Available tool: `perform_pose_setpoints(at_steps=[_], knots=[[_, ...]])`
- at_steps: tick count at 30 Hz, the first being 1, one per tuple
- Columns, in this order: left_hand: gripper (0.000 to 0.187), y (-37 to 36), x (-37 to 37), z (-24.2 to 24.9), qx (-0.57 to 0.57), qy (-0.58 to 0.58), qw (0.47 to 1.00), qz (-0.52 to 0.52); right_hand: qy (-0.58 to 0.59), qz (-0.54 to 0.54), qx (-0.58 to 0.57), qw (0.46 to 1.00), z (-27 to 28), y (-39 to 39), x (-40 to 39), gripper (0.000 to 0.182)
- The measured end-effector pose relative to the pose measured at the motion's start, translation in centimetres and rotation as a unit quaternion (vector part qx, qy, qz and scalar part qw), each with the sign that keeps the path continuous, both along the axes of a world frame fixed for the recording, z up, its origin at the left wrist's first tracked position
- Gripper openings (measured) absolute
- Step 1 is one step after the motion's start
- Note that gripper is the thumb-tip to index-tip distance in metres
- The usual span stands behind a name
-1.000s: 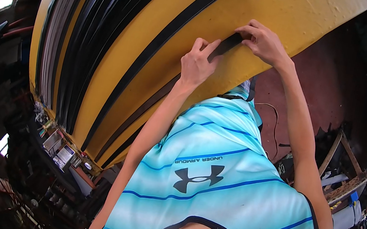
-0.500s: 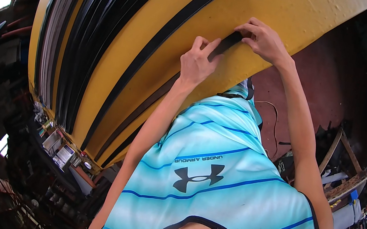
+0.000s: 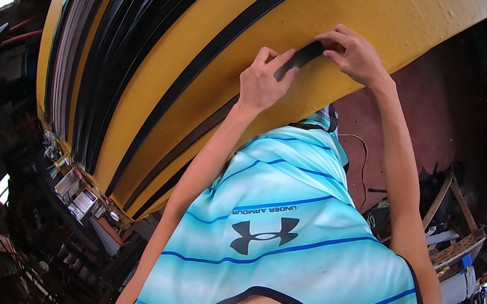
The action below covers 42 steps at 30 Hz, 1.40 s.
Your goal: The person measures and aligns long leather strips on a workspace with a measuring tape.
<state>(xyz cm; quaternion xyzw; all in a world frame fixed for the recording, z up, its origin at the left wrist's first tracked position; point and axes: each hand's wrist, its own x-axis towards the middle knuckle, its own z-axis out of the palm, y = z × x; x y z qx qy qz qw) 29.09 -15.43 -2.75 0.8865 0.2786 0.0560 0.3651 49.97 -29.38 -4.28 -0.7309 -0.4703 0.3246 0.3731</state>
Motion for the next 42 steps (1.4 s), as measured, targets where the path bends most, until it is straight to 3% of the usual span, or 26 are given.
perform_pose_setpoints(at_steps=[6,11,30,36,38,42], knots=[[0.038,0.2,0.2,0.8,-0.039,0.001,0.999,0.011,-0.015,-0.015,0.000,1.000,0.5,0.0,-0.9,0.038],[0.039,0.2,0.5,1.3,-0.044,0.002,0.999,0.020,-0.165,-0.049,-0.005,0.985,-0.3,0.3,-2.8,0.044],[0.037,0.1,-0.2,2.6,-0.064,-0.121,0.990,0.023,-0.145,-0.091,-0.012,0.985,-0.3,0.8,-3.0,0.047],[0.037,0.5,-0.4,2.2,-0.056,-0.118,0.991,0.034,-0.061,-0.099,0.009,0.993,-0.5,0.5,-2.4,0.041],[0.038,0.7,-0.3,1.6,-0.054,-0.113,0.992,0.034,0.063,-0.162,0.001,0.985,0.0,0.2,-1.9,0.037],[0.039,0.5,-0.1,0.8,-0.040,-0.090,0.995,0.020,0.075,-0.176,0.006,0.981,1.0,0.0,-1.1,0.028]])
